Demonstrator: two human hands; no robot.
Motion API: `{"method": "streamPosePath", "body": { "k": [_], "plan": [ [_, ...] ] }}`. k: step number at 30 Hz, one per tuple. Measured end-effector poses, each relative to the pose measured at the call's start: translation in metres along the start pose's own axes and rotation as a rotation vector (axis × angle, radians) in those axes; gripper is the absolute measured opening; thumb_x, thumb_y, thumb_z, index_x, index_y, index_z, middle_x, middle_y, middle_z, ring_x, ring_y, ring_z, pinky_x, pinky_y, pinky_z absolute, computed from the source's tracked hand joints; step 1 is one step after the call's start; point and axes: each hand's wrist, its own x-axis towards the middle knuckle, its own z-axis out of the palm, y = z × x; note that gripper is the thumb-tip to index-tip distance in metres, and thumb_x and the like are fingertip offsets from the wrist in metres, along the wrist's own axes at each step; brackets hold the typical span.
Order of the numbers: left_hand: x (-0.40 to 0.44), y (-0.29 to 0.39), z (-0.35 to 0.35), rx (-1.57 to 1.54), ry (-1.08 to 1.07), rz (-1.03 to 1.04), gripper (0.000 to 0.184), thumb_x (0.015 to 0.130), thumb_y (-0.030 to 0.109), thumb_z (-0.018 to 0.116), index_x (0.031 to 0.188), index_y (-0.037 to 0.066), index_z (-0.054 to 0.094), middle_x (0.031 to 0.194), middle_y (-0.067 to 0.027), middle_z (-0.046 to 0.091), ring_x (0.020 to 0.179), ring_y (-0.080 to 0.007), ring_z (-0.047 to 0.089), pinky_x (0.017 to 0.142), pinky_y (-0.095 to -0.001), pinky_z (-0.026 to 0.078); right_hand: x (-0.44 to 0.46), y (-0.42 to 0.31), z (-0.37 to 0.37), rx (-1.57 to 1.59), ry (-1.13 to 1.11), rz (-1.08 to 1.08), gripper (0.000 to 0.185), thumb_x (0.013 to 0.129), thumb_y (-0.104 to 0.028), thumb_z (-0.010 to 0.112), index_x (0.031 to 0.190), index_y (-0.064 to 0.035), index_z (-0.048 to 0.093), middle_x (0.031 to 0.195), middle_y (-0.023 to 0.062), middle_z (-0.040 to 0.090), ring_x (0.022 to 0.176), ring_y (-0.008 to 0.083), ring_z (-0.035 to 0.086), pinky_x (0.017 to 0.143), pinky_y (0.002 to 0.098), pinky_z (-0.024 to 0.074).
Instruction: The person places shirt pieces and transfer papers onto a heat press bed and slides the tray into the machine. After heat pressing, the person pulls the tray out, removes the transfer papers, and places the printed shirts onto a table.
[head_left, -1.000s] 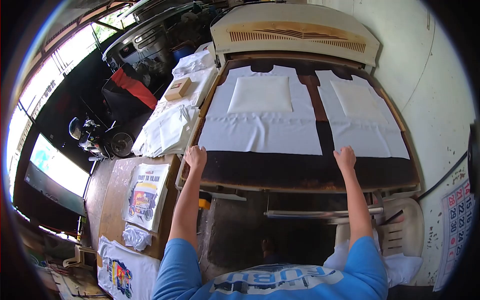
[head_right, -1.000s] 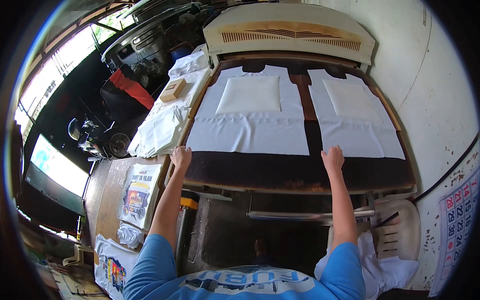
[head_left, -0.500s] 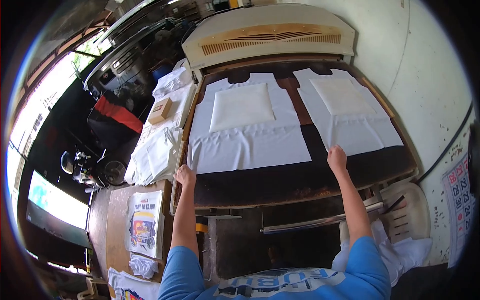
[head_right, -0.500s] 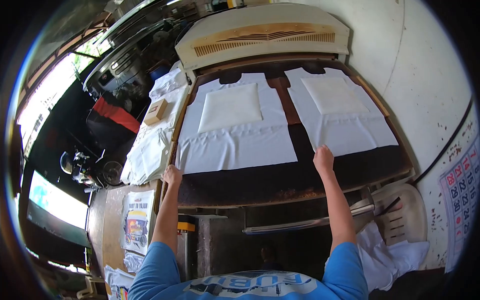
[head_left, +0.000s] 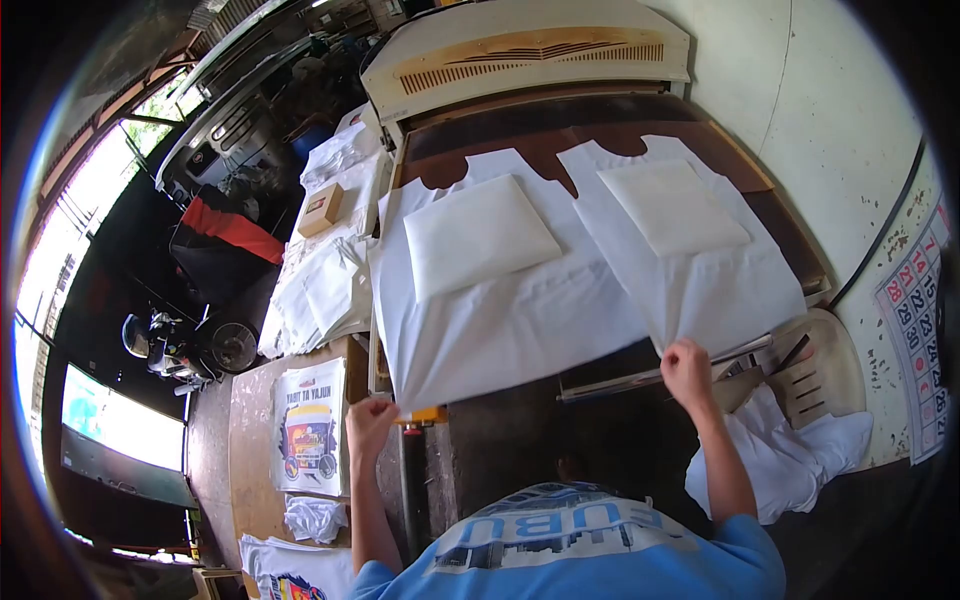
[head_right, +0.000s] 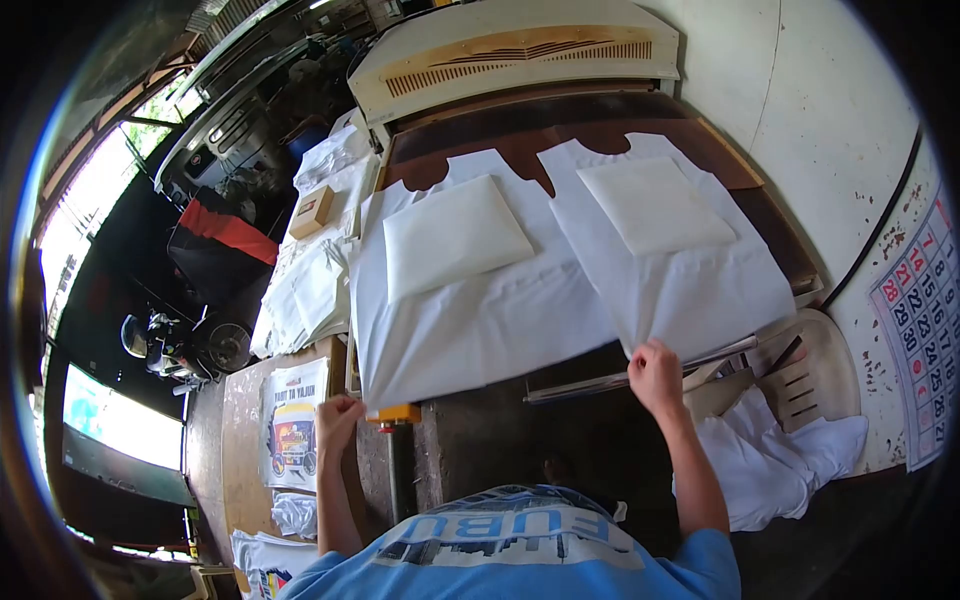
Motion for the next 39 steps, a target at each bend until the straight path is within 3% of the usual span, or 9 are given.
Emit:
{"method": "streamPosePath", "body": {
  "k": [6, 10, 11, 13, 19, 25, 26, 29, 39],
  "plan": [
    [-0.033, -0.058, -0.022, 0.182, -0.445, -0.048, 0.022, 0.066, 0.021, 0.068, 0.077, 0.001, 0.067, 0.068, -0.0123, 0.064, 0.065, -0.0164, 0.062, 0.062, -0.0297, 0.047, -0.063, -0.054, 0.008, -0.028, -0.229, 0.041, 0.009, 0.065, 0.000, 0.057, 0.059, -0.0004, 0.051, 0.066, 0.0133, 0.052, 0.064, 0.0338, 0.053, 0.057, 0.0408, 0.0433],
    [0.027, -0.084, 0.018, -0.161, -0.262, 0.070, 0.025, 0.075, 0.019, 0.061, 0.091, -0.001, 0.063, 0.074, -0.0089, 0.063, 0.065, -0.0144, 0.059, 0.064, -0.0278, 0.047, -0.062, -0.057, 0.012, -0.090, -0.356, 0.027, 0.014, 0.068, -0.011, 0.063, 0.063, -0.0008, 0.055, 0.069, 0.0137, 0.055, 0.066, 0.0324, 0.055, 0.059, 0.0408, 0.0442],
    [0.047, -0.078, 0.029, -0.409, -0.257, -0.014, 0.030, 0.077, 0.020, 0.061, 0.099, -0.001, 0.060, 0.077, -0.0069, 0.062, 0.064, -0.0134, 0.058, 0.060, -0.0261, 0.046, -0.054, -0.059, 0.010, -0.085, -0.360, 0.014, 0.017, 0.069, -0.014, 0.066, 0.065, -0.0009, 0.055, 0.070, 0.0141, 0.056, 0.066, 0.0322, 0.056, 0.059, 0.0409, 0.0443],
    [0.079, -0.052, 0.039, -0.355, -0.232, -0.132, 0.040, 0.079, 0.024, 0.057, 0.113, 0.004, 0.050, 0.088, -0.0048, 0.061, 0.067, -0.0129, 0.058, 0.053, -0.0234, 0.042, -0.032, -0.052, 0.018, -0.081, -0.339, 0.108, 0.022, 0.069, -0.019, 0.068, 0.068, -0.0013, 0.056, 0.072, 0.0150, 0.057, 0.070, 0.0319, 0.057, 0.061, 0.0401, 0.0447],
    [0.141, -0.037, 0.079, -0.438, -0.118, -0.332, 0.042, 0.076, 0.028, 0.056, 0.107, 0.001, 0.052, 0.081, -0.0067, 0.061, 0.062, -0.0140, 0.058, 0.051, -0.0273, 0.041, 0.051, -0.015, 0.045, -0.340, -0.067, 0.039, 0.021, 0.072, -0.017, 0.065, 0.079, 0.0009, 0.057, 0.081, 0.0167, 0.058, 0.079, 0.0326, 0.057, 0.065, 0.0410, 0.0469],
    [0.143, -0.020, 0.093, -0.582, -0.142, -0.484, 0.028, 0.077, 0.028, 0.056, 0.096, 0.008, 0.055, 0.085, -0.0044, 0.062, 0.071, -0.0154, 0.056, 0.059, -0.0319, 0.041, 0.089, 0.022, 0.075, -0.559, -0.213, 0.134, 0.020, 0.073, -0.014, 0.066, 0.085, -0.0001, 0.059, 0.091, 0.0162, 0.057, 0.089, 0.0308, 0.058, 0.075, 0.0373, 0.0499],
    [0.142, -0.019, 0.094, -0.543, -0.075, -0.456, 0.030, 0.076, 0.026, 0.056, 0.098, 0.005, 0.055, 0.080, -0.0057, 0.060, 0.064, -0.0166, 0.057, 0.054, -0.0325, 0.040, 0.093, 0.031, 0.081, -0.555, -0.210, 0.128, 0.027, 0.069, -0.017, 0.069, 0.087, 0.0000, 0.058, 0.096, 0.0162, 0.056, 0.089, 0.0316, 0.057, 0.074, 0.0392, 0.0489],
    [0.139, -0.029, 0.095, -0.474, 0.035, -0.456, 0.031, 0.073, 0.022, 0.056, 0.096, 0.000, 0.054, 0.074, -0.0085, 0.058, 0.056, -0.0190, 0.060, 0.048, -0.0344, 0.039, 0.100, 0.032, 0.084, -0.575, -0.198, 0.144, 0.027, 0.069, -0.017, 0.070, 0.086, 0.0000, 0.059, 0.094, 0.0164, 0.057, 0.089, 0.0322, 0.057, 0.074, 0.0391, 0.0492],
    [0.127, 0.005, 0.102, -0.595, -0.125, -0.676, 0.023, 0.074, 0.025, 0.059, 0.081, 0.003, 0.056, 0.069, -0.0059, 0.059, 0.054, -0.0161, 0.057, 0.049, -0.0314, 0.040, 0.119, 0.077, 0.071, -0.455, -0.229, 0.053, 0.017, 0.061, -0.011, 0.066, 0.070, 0.0024, 0.062, 0.076, 0.0196, 0.061, 0.073, 0.0351, 0.060, 0.068, 0.0394, 0.0490]
  ]
}}
